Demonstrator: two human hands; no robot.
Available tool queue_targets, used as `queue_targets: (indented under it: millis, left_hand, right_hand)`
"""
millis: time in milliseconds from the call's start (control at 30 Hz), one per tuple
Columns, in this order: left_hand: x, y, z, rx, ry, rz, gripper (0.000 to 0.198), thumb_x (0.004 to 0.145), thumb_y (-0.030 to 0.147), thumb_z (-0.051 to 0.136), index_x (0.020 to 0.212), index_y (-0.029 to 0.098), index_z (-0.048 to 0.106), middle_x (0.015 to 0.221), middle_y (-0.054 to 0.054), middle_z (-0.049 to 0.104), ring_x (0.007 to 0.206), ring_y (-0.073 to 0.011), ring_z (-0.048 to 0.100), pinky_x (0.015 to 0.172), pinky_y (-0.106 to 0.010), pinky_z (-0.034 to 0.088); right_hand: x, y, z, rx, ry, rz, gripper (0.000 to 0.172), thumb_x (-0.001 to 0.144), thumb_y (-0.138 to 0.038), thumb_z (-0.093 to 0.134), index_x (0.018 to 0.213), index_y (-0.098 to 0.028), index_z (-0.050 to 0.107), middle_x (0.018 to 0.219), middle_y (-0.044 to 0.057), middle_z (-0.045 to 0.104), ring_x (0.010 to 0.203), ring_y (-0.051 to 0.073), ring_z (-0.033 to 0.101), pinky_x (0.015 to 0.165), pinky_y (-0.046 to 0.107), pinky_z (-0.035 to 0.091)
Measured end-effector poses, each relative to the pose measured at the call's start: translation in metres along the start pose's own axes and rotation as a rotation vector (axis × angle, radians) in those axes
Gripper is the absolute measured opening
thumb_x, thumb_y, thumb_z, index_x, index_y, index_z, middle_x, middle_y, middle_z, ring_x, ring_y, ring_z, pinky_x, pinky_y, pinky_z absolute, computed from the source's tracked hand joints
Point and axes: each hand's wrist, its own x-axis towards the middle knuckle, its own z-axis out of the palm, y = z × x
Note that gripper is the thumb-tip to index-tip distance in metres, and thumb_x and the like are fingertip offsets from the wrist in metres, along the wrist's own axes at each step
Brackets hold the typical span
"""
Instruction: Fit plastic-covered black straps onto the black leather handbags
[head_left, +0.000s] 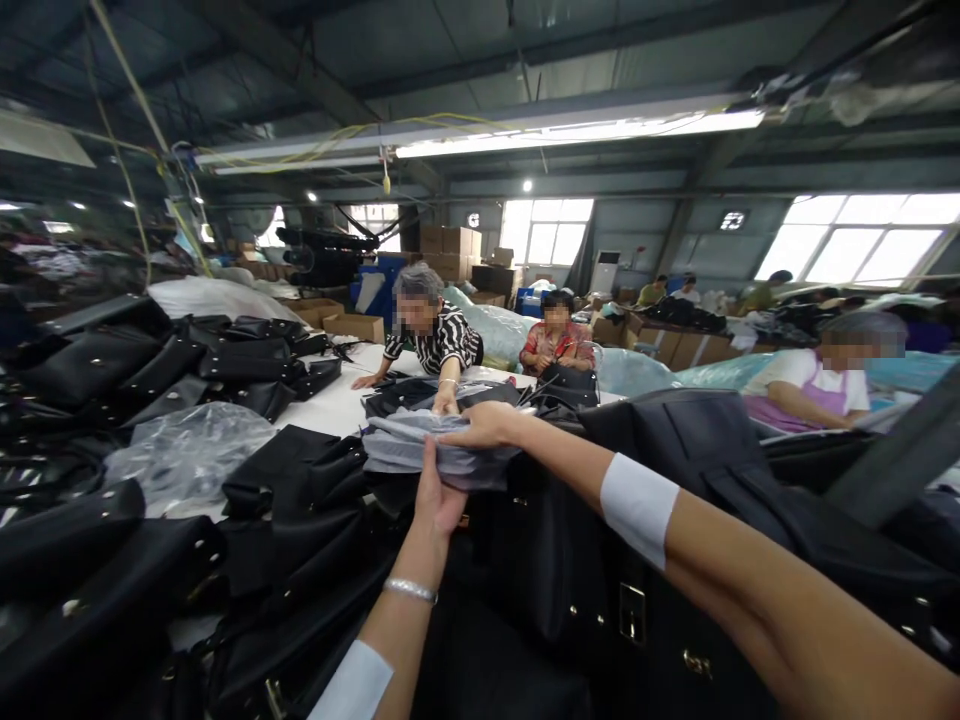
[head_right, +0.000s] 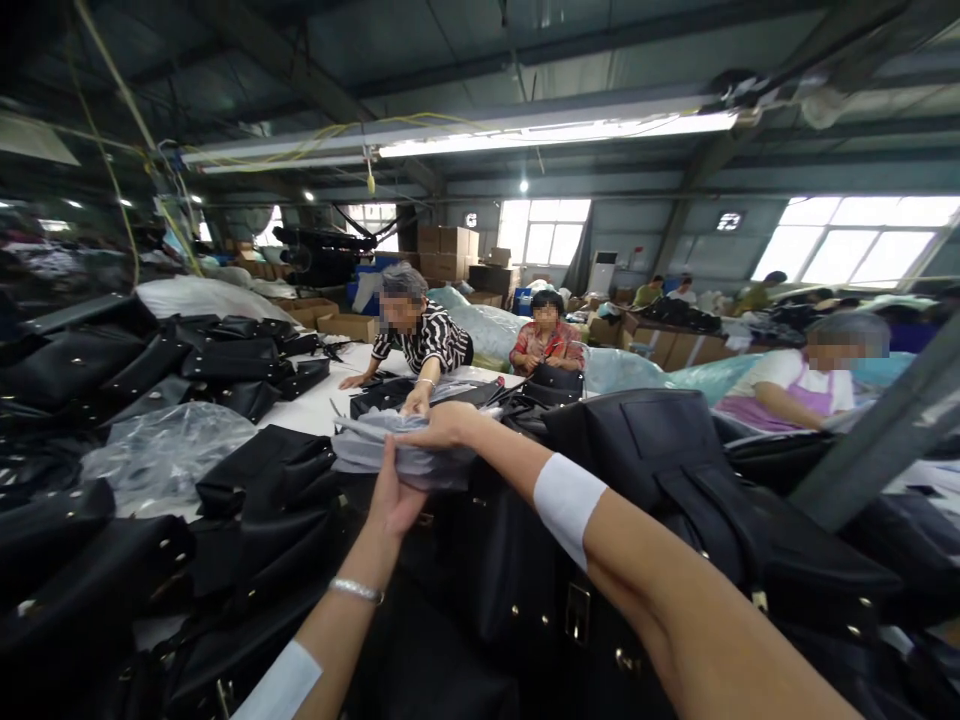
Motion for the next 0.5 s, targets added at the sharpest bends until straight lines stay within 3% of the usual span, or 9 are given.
queue_targets:
  millis: [133, 267, 367, 500]
  left_hand:
    - [-0.058, 0.029, 0.029, 0.123, 0.064, 0.087, 0.036, 0.090, 0.040, 0.056, 0.123, 0.024, 0.060, 0.121, -0.002, 0.069, 0.122, -0.0226, 0.058, 0.104, -0.037, 0.049]
    - [-0.137, 0.049, 0.058, 0.245, 0.200, 0.117, 0.034, 0.087, 0.033, 0.059, 0.120, 0.027, 0.062, 0.109, 0.000, 0.074, 0.116, -0.0243, 0.062, 0.099, -0.039, 0.054]
    - [-0.205, 0.047, 0.065, 0.331, 0.195, 0.072, 0.040, 0.083, 0.037, 0.062, 0.122, 0.035, 0.061, 0.105, 0.002, 0.075, 0.113, -0.0281, 0.064, 0.095, -0.045, 0.057]
    - [-0.296, 0.022, 0.068, 0.400, 0.064, 0.009, 0.051, 0.071, 0.058, 0.062, 0.122, 0.058, 0.055, 0.108, 0.009, 0.073, 0.117, -0.0318, 0.059, 0.086, -0.045, 0.061]
  right_hand:
    - [-0.056, -0.033, -0.024, 0.019, 0.167, -0.020, 0.081, 0.079, -0.082, 0.033, 0.105, -0.015, 0.069, 0.097, 0.016, 0.073, 0.093, 0.033, 0.068, 0.076, 0.036, 0.050]
    - [-0.138, -0.076, -0.044, 0.087, 0.366, 0.030, 0.068, 0.084, -0.075, 0.031, 0.095, -0.018, 0.067, 0.090, 0.013, 0.072, 0.085, 0.032, 0.067, 0.073, 0.039, 0.048]
    - [-0.211, -0.103, -0.049, 0.199, 0.424, 0.093, 0.061, 0.085, -0.073, 0.033, 0.087, -0.021, 0.065, 0.084, 0.011, 0.070, 0.080, 0.030, 0.065, 0.070, 0.040, 0.048]
    - [-0.305, -0.116, -0.037, 0.285, 0.574, 0.103, 0.054, 0.083, -0.069, 0.043, 0.098, -0.023, 0.067, 0.091, 0.012, 0.072, 0.082, 0.031, 0.066, 0.071, 0.042, 0.051]
